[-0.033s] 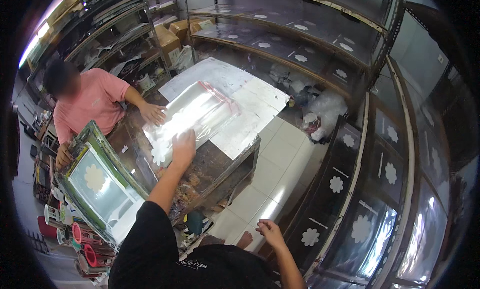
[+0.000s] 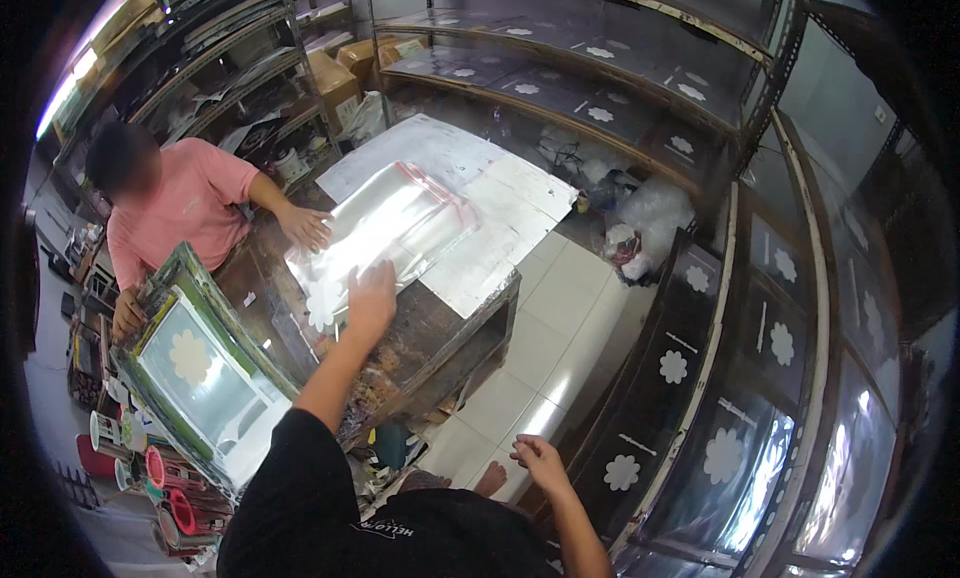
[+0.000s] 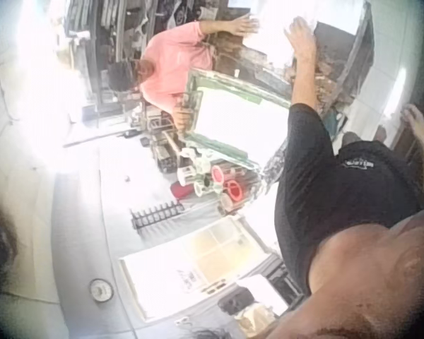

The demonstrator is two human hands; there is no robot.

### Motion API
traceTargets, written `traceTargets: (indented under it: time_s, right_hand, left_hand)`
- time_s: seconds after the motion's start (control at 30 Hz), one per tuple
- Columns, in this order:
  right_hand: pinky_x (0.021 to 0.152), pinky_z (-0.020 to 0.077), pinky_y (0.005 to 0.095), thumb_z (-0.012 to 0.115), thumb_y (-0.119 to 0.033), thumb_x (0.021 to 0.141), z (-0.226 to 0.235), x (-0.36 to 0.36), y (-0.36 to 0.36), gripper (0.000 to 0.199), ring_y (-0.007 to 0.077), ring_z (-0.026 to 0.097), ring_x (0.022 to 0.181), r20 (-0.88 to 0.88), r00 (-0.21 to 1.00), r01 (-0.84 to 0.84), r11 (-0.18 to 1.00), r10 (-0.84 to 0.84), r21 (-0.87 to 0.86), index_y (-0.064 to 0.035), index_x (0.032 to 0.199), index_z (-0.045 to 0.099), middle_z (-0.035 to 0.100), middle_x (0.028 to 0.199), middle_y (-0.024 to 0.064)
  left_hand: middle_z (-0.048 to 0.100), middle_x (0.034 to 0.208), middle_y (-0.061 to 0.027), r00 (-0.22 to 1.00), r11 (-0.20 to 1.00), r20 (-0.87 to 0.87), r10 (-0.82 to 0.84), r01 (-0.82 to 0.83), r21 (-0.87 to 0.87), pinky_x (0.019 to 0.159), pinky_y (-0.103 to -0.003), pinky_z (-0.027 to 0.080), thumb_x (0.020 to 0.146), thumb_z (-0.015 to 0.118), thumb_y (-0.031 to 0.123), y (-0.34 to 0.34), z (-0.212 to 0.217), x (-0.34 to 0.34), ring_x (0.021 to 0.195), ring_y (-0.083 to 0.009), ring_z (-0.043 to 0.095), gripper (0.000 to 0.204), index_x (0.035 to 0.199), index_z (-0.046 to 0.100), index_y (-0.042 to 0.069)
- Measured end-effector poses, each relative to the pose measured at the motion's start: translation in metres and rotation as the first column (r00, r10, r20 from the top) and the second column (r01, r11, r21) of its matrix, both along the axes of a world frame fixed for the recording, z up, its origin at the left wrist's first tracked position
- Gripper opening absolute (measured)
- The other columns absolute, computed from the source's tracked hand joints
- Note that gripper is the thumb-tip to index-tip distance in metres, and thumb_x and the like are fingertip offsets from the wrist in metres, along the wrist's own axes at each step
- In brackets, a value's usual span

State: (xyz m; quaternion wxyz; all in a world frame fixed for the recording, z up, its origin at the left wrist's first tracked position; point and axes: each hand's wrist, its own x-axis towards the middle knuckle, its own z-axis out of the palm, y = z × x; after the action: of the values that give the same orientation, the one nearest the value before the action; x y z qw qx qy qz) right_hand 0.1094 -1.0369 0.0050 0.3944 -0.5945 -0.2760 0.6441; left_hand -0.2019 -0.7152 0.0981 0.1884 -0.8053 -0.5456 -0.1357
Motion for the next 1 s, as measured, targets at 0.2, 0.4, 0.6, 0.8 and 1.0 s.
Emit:
traceTargets:
  time_s: [0.2, 0.4, 0.6, 0.8, 1.0]
  right_hand:
    - [0.105, 0.0459, 0.0503, 0.064, -0.035, 0.097, 0.086, -0.014, 0.062, 0.072, 0.038, 0.052, 0.13, -0.496, 0.867, 0.233, 0.913, -0.039, 0.336, -0.0094, 0.153, 0.028, 0.037, 0.152, 0.0195]
    - [0.106, 0.0448, 0.0481, 0.058, -0.035, 0.101, 0.158, 0.0, 0.067, 0.061, 0.0365, 0.046, 0.136, -0.448, 0.889, 0.271, 0.898, -0.095, 0.347, -0.0028, 0.149, 0.037, 0.034, 0.155, 0.0153]
    - [0.088, 0.0527, 0.0333, 0.05, -0.007, 0.099, 0.16, -0.024, -0.024, 0.028, 0.0215, 0.069, 0.104, 0.09, 0.903, 0.354, 0.846, -0.42, 0.398, 0.0035, 0.122, 0.062, 0.068, 0.111, 0.0133]
    - [0.088, 0.0524, 0.038, 0.05, 0.001, 0.089, 0.227, -0.097, -0.181, 0.03, 0.0301, 0.069, 0.1, 0.654, 0.425, 0.243, 0.775, -0.626, 0.584, 0.0011, 0.116, 0.064, 0.07, 0.106, 0.0159]
    - [0.086, 0.0561, 0.0341, 0.048, 0.013, 0.082, 0.354, -0.203, -0.316, 0.038, 0.024, 0.073, 0.1, 0.724, 0.21, 0.405, 0.732, -0.657, 0.547, 0.002, 0.115, 0.063, 0.068, 0.105, 0.015]
  left_hand:
    - [0.06, 0.13, -0.0166, 0.939, 0.947, 0.128, -0.321, 0.317, 0.047, 0.112, -0.062, 0.029, 0.089, 0.055, 0.017, -0.113, 0.042, 0.085, 0.12, -0.0269, 0.056, 0.047, 0.131, 0.054, -0.003]
    - [0.058, 0.134, -0.0162, 0.714, 0.724, 0.196, -0.672, 0.69, -0.031, 0.112, -0.066, 0.025, 0.089, 0.06, 0.017, -0.215, 0.052, 0.116, 0.127, -0.0295, 0.052, 0.05, 0.134, 0.053, -0.003]
    - [0.049, 0.143, -0.0208, 0.464, 0.436, 0.261, -0.846, 0.885, -0.163, 0.113, -0.069, 0.02, 0.085, 0.066, 0.024, -0.292, 0.054, 0.098, 0.135, -0.0352, 0.043, 0.062, 0.138, 0.049, -0.005]
    - [0.038, 0.149, -0.0295, 0.0, -0.06, 0.481, -0.877, 0.992, -0.11, 0.113, -0.068, 0.018, 0.085, 0.07, 0.046, -0.35, 0.074, 0.044, 0.142, -0.0464, 0.032, 0.078, 0.142, 0.045, -0.002]
    - [0.036, 0.15, -0.0287, -0.12, -0.082, 0.61, -0.784, 0.993, 0.091, 0.114, -0.067, 0.019, 0.092, 0.061, 0.04, -0.353, 0.091, 0.015, 0.141, -0.0491, 0.031, 0.066, 0.143, 0.045, 0.001]
